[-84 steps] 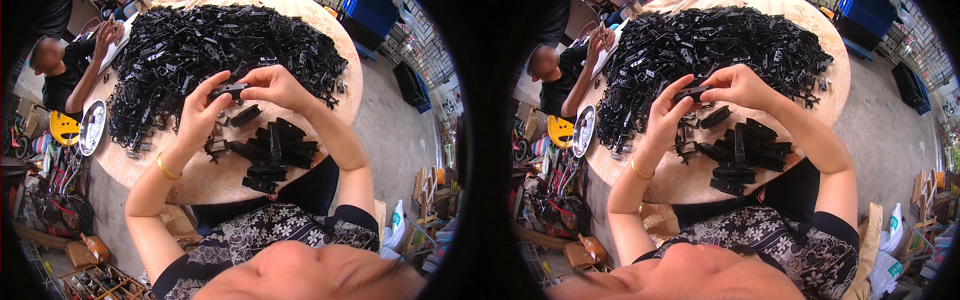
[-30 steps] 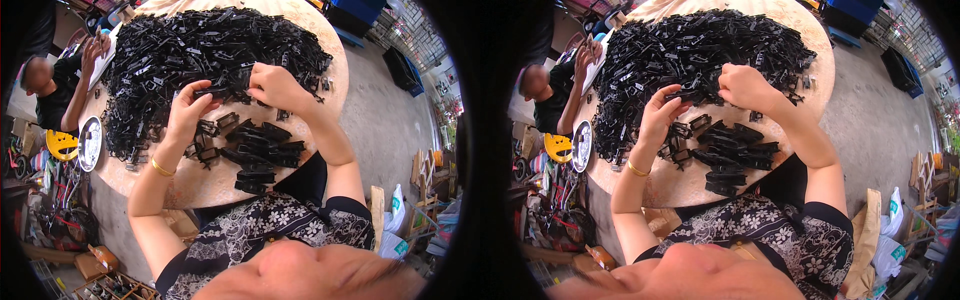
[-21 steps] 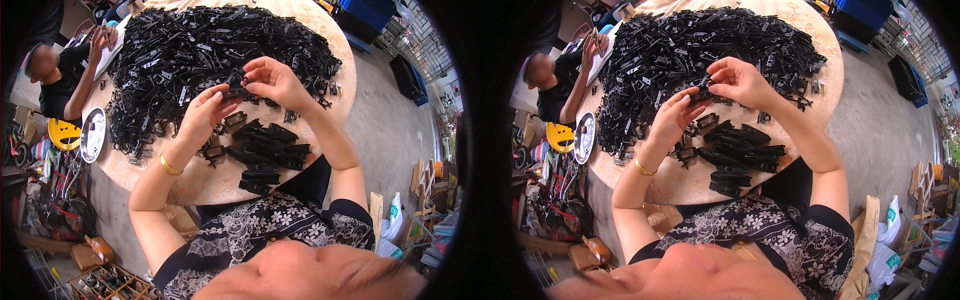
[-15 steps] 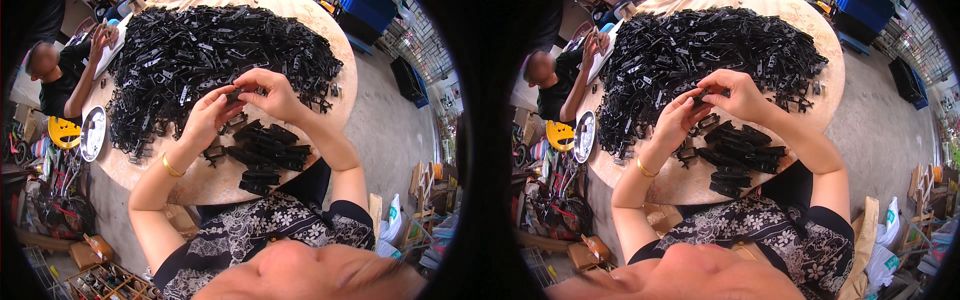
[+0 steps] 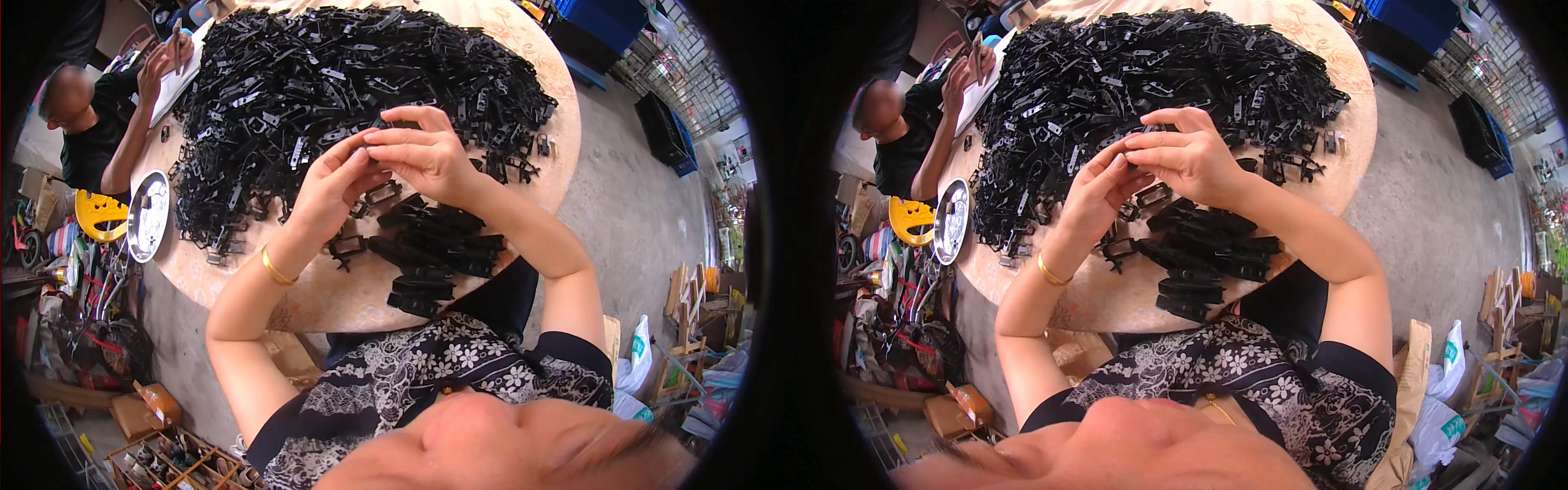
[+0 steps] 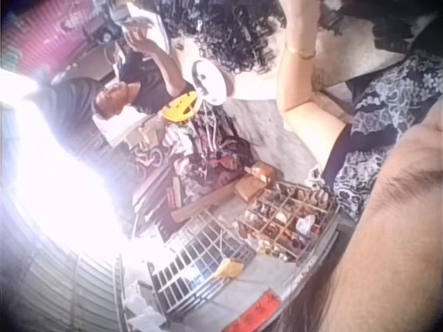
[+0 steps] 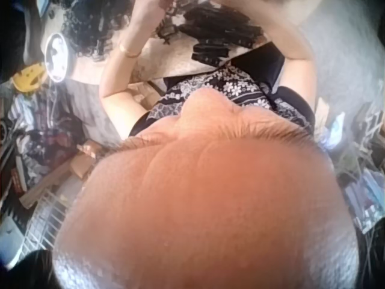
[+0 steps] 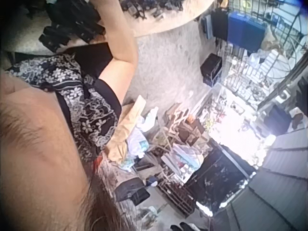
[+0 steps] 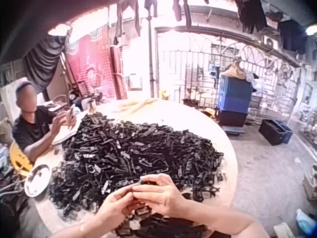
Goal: The person assembles plastic components by taking plastic parts from a pile, fitting the pieces together by hand, and placing the assembled items on the table.
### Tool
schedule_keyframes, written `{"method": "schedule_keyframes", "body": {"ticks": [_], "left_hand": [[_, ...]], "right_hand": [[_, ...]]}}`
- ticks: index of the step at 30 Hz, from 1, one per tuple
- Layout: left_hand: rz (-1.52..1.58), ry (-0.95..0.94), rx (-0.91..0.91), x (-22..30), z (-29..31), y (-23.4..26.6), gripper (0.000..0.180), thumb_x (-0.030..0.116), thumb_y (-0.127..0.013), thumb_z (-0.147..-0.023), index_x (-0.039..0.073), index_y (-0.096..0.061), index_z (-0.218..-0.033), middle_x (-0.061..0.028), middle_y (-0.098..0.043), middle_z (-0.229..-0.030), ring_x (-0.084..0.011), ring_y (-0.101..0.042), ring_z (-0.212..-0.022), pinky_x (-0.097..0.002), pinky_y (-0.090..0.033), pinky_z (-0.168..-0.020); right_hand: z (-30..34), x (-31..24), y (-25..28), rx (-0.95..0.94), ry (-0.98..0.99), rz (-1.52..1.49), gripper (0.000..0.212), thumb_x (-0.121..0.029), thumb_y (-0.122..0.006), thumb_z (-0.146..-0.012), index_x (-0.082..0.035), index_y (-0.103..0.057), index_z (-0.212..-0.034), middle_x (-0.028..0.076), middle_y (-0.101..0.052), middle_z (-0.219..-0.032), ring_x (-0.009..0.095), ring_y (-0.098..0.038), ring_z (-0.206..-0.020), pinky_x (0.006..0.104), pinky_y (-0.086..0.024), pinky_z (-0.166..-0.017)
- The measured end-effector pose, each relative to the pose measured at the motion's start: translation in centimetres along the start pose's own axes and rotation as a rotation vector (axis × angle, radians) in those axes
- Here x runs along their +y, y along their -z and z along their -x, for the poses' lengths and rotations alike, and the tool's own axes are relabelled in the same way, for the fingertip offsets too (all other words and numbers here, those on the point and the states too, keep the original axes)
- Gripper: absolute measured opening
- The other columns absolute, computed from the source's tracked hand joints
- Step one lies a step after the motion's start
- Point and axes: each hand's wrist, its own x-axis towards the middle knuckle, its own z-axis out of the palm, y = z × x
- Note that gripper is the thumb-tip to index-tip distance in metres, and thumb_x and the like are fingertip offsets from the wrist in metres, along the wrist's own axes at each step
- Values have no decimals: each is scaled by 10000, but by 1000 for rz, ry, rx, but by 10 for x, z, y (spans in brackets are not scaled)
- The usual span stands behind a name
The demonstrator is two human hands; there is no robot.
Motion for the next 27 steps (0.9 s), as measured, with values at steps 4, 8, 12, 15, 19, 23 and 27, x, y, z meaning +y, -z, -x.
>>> {"method": "schedule_keyframes", "body": {"ticks": [4,8,12,15,19,23,27], "left_hand": [[64,39,9,-6,-3,6,336,139,-461,-947,-4,-448,-1250,-97,-578,-1104,-187,-610,-951,-317,-504,-862],[-24,71,97,-4,-1,2,340,130,-458,-946,-12,-426,-1253,-129,-576,-1090,-236,-620,-955,-335,-513,-849],[-27,3,151,2,-4,5,318,128,-434,-954,6,-439,-1248,-137,-592,-1071,-255,-613,-979,-330,-510,-857],[-71,-115,235,6,-5,7,306,126,-424,-957,-13,-438,-1230,-150,-593,-1055,-256,-611,-990,-319,-511,-848],[-103,-122,283,6,-6,7,299,113,-421,-955,-19,-441,-1223,-151,-589,-1065,-260,-606,-1001,-314,-506,-858],[-93,-84,280,6,-6,6,315,98,-411,-952,-27,-430,-1241,-175,-571,-1096,-276,-601,-1012,-324,-501,-879],[-43,94,200,7,-7,6,314,114,-401,-955,-40,-453,-1224,-168,-567,-1118,-291,-593,-1029,-358,-489,-916]], "right_hand": [[-3,3,1,-47,-1,-100,180,-114,-677,-759,-74,-690,-934,20,-661,-1014,222,-564,-1043,366,-392,-893],[-12,18,18,106,-487,-363,168,-123,-657,-809,2,-665,-921,96,-662,-850,134,-616,-787,253,-487,-681],[-7,26,30,-229,-343,-288,67,-47,-674,-753,-18,-671,-813,62,-651,-808,143,-590,-716,254,-470,-648],[-2,17,6,-437,-57,-177,207,-107,-720,-650,-45,-674,-842,49,-635,-836,252,-544,-800,324,-461,-741],[0,3,-7,-577,14,-62,250,-165,-736,-635,-72,-667,-857,32,-621,-814,243,-539,-794,330,-466,-709],[-2,1,0,-452,-92,-105,162,-120,-684,-696,-48,-651,-838,70,-627,-821,252,-572,-765,331,-483,-699],[-9,4,14,-117,-468,-520,214,82,-603,-720,-7,-643,-910,73,-618,-823,99,-590,-708,232,-475,-611]]}}
